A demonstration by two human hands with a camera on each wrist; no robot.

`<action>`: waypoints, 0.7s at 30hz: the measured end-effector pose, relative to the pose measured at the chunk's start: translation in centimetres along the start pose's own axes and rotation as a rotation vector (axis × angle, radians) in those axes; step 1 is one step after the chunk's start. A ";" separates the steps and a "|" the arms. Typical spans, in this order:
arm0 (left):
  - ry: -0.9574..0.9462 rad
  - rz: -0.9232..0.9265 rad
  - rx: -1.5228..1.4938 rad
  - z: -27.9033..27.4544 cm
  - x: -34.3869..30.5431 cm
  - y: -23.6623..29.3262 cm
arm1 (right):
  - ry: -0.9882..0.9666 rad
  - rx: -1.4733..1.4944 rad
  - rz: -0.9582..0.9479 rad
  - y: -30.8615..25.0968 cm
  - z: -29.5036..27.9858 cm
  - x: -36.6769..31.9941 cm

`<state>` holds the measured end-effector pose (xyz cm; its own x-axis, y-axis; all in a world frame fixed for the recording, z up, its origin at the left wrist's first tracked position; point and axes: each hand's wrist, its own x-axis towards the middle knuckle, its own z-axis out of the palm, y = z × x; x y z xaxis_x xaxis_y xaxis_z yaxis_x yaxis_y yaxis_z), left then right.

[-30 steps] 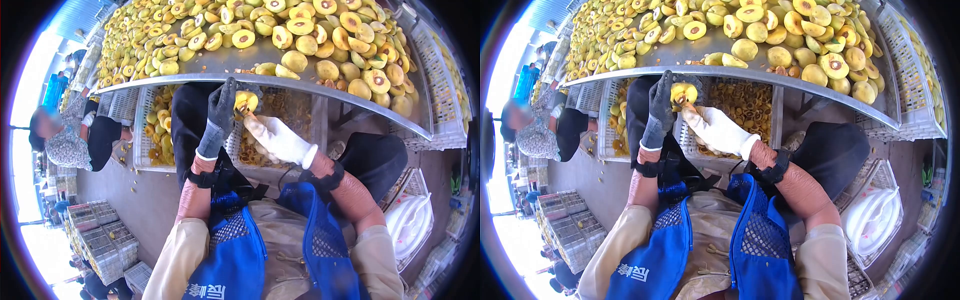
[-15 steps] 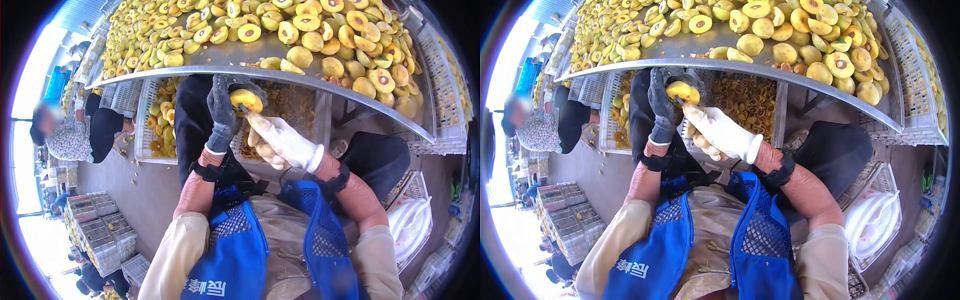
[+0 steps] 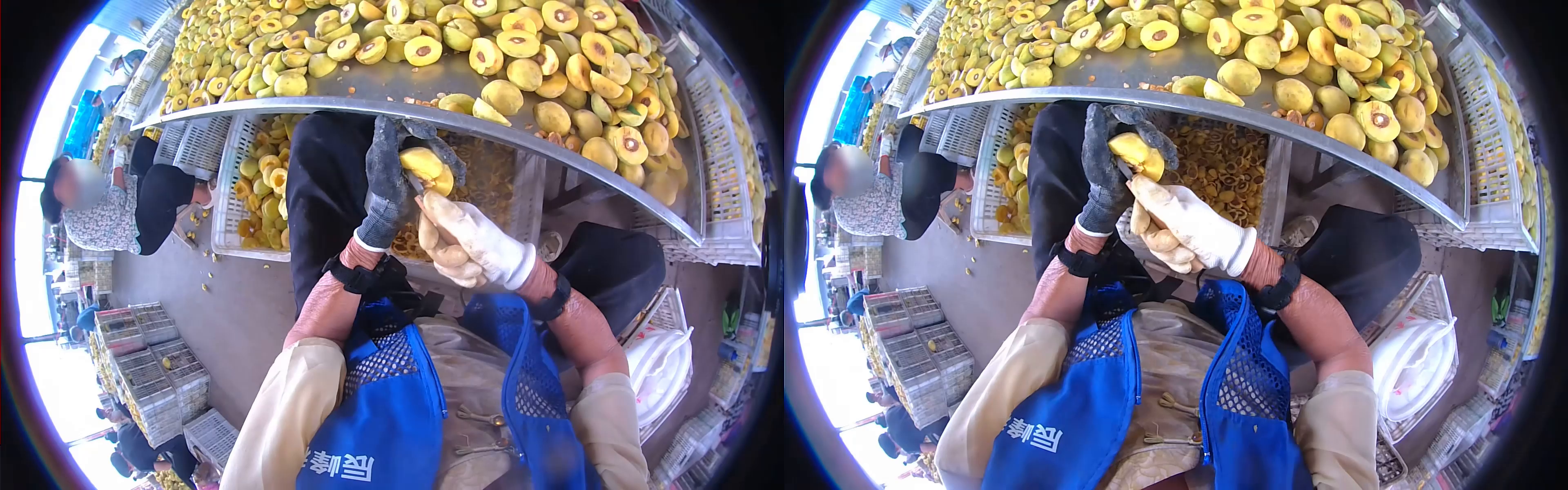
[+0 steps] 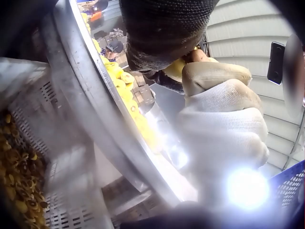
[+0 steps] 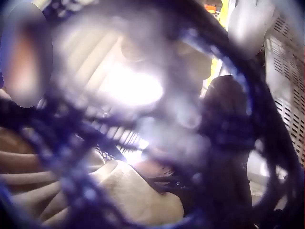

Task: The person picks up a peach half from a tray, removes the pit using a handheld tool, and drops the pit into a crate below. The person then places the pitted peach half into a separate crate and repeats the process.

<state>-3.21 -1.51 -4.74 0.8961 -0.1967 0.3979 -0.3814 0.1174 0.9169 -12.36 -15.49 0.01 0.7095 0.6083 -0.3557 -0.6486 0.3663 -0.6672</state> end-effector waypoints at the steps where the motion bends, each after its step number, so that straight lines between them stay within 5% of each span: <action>1: 0.077 -0.038 -0.083 0.4 0.0 -0.3 | -0.016 0.020 -0.004 0.0 0.1 0.2; 6: 0.107 -0.326 -0.594 -0.4 0.3 -2.8 | -0.094 0.095 -0.018 0.1 0.4 1.6; 10: 0.116 -0.093 -0.475 -2.0 1.6 -2.4 | -0.083 0.167 -0.070 0.6 1.6 2.3; 13: 0.291 -0.103 -0.752 -5.1 3.5 0.7 | 0.033 0.222 -0.032 1.5 1.6 2.7; 15: 0.376 0.247 0.484 -7.5 3.5 5.6 | 0.177 0.226 0.033 1.7 1.1 2.3; 17: 0.530 0.425 0.382 -12.6 5.0 4.0 | 0.345 -0.028 0.065 0.8 2.5 1.3; 18: 0.525 0.396 -0.104 -14.1 5.0 5.4 | 0.361 -0.100 0.055 0.2 2.7 0.9; 21: 0.835 0.461 0.364 -20.9 4.7 4.3 | 0.507 -0.316 0.040 -2.8 3.2 0.3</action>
<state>4.13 18.42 0.43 0.4636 0.5506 0.6942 -0.6506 -0.3203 0.6886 -11.21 -14.07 3.92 0.7798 0.1768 -0.6005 -0.6191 0.0760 -0.7816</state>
